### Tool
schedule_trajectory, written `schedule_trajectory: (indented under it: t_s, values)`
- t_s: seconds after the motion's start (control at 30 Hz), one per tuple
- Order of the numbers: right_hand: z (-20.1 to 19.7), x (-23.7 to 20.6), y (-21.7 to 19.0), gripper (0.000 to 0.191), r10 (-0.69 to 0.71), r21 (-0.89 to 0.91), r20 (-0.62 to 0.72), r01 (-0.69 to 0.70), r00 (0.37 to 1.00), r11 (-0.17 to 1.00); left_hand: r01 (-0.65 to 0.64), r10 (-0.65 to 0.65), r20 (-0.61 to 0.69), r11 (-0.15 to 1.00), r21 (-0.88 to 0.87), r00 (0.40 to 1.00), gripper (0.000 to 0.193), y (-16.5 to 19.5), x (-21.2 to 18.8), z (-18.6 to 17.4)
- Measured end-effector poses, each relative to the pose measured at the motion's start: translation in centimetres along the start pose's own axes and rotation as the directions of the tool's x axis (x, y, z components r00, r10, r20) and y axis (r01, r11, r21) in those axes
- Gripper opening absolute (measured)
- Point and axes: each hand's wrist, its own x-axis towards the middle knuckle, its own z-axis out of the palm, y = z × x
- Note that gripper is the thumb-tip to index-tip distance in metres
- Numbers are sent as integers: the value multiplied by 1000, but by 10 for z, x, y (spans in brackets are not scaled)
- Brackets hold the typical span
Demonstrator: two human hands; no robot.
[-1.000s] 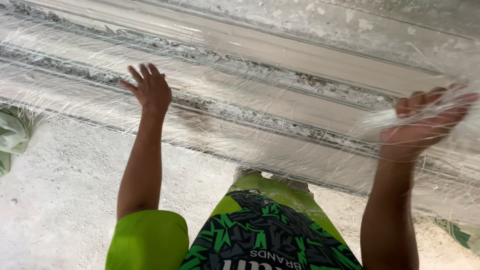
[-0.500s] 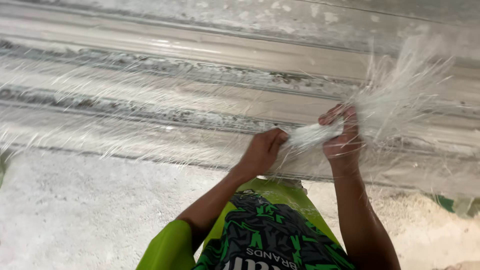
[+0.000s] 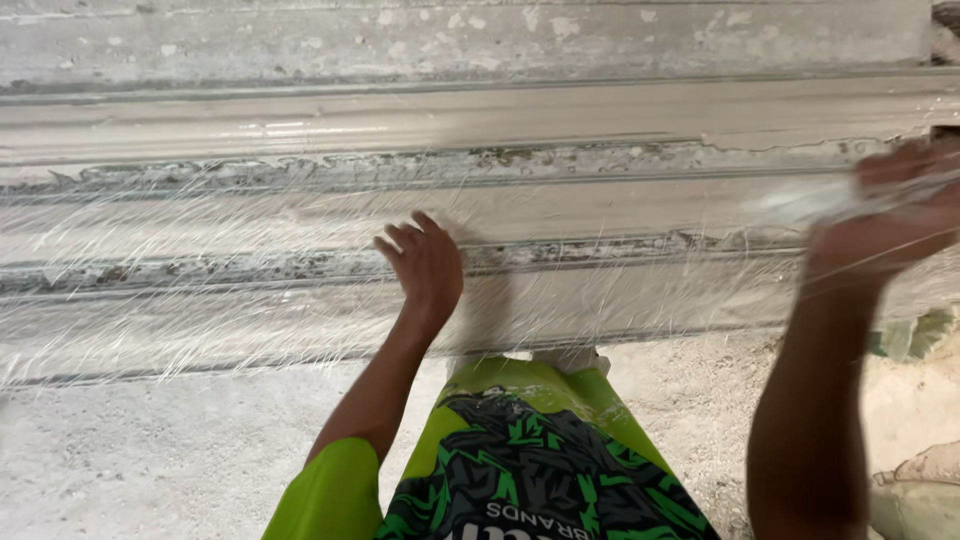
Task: The person repeatedly takes handfuls of white fibrous material from a bucket and presses it onto long white ceiling cornice pieces. The person walks along the cornice, spreading the fibers evenly across the surface.
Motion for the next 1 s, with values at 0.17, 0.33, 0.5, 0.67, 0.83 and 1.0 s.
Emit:
schedule_trajectory:
  t_s: [0.17, 0.33, 0.5, 0.67, 0.83, 1.0]
  values:
    - [91, -108, 39, 40, 277, 296, 186, -322, 943, 899, -154, 133, -100, 501, -852, 986, 50, 75, -40, -62]
    - [91, -91, 33, 33, 495, 182, 111, -507, 862, 843, -12, 212, 39, 232, -973, 976, 34, 123, -37, -87]
    - [7, 0, 38, 38, 281, 206, 40, -283, 959, 937, -248, 180, -173, 616, -748, 968, 23, 153, -25, -72]
    - [-140, 124, 64, 39, 37, 346, 53, -54, 998, 937, -314, 256, -181, 792, -523, 949, 18, 169, 7, -46]
    - [-214, 173, 82, 29, 1, 364, 201, -76, 980, 928, -18, 57, 342, 993, -116, 938, 24, 136, 14, -3]
    - [-168, 144, 68, 38, 58, 258, 102, -83, 993, 962, 315, -290, 325, 949, -25, 900, 31, 112, -1, -2]
